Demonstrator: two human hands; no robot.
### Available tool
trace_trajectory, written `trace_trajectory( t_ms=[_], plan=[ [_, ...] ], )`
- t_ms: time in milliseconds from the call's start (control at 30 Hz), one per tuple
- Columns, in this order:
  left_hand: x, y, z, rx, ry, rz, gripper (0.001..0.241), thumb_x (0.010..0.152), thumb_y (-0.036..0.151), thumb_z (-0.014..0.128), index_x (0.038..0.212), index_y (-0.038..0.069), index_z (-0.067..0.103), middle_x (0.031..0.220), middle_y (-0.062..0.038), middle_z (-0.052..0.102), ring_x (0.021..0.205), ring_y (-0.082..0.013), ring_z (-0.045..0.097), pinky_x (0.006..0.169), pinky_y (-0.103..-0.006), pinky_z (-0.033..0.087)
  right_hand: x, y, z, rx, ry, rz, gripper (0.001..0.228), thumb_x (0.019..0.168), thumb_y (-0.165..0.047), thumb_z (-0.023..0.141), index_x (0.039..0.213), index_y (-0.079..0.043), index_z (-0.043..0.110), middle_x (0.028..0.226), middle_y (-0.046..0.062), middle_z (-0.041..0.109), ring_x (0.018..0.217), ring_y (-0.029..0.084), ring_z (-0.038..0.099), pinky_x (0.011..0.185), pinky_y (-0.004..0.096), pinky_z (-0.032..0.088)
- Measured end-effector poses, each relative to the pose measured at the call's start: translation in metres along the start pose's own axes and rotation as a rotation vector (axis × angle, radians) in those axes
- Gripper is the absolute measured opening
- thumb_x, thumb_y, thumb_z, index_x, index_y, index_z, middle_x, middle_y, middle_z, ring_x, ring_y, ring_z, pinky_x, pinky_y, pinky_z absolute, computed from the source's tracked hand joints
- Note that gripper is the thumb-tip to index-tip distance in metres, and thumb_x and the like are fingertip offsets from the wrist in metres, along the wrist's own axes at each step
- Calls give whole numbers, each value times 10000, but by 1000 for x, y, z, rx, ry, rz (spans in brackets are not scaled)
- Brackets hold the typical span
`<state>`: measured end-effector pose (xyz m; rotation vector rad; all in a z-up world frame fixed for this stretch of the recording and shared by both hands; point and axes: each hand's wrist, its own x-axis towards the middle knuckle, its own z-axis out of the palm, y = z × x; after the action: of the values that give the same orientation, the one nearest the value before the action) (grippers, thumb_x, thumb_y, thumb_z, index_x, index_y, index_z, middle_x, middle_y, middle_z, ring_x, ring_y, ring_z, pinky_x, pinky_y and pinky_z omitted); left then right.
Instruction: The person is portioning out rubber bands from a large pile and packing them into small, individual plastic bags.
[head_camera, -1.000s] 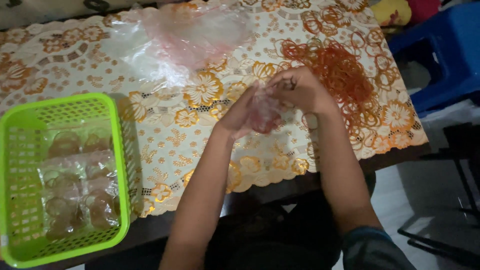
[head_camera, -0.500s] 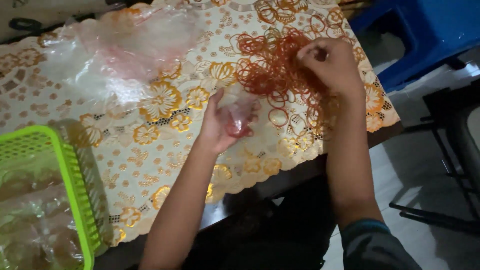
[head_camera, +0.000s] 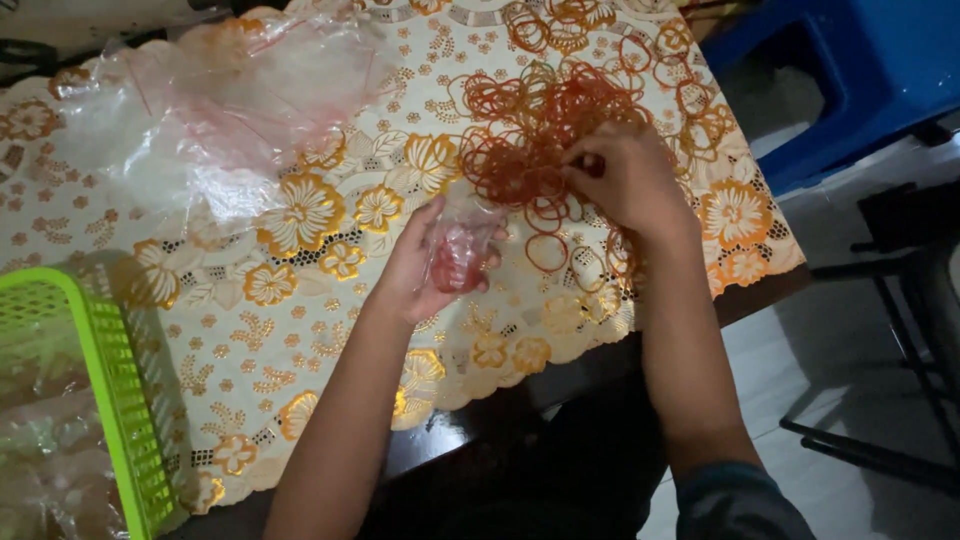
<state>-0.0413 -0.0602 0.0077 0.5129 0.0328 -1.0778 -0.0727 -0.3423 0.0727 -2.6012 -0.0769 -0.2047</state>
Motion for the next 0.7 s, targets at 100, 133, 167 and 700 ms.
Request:
trace_trajectory(
  t_ms=[100,133,167,700],
  plan=[
    [-2,1,1,11,4,-1,714,982,564,482,1347,-44,572,1135,-213,674,904,-349,715,569,-446,639,0,-9,-5,-10,-14,-4,126,839,-111,821,964,-101,811,839,138,701,836,375,689,728,485,583],
    [-1,1,1,10,6,1,714,982,564,482,1347,-44,572,1135,-213,674,904,-349,715,569,-446,639,1,-6,-3,-9,-16,-6,126,839,-111,821,964,-101,811,839,138,701,836,375,689,728,485,583],
    [-1,0,1,-3,-6,2,695,988,555,485,1327,-44,582,1128,-222,675,903,-360,718,565,-451,640,1,-3,-1,20,16,8,113,866,-115,807,979,-113,806,847,112,685,861,352,679,740,463,581],
    [1,-4,-2,7,-44,44,688,998,533,492,1356,-50,556,1114,-230,661,882,-357,730,555,-440,649,-8,-12,-9,192,-94,104,153,795,-124,797,920,-38,774,767,130,635,785,327,650,701,470,539]
  ],
)
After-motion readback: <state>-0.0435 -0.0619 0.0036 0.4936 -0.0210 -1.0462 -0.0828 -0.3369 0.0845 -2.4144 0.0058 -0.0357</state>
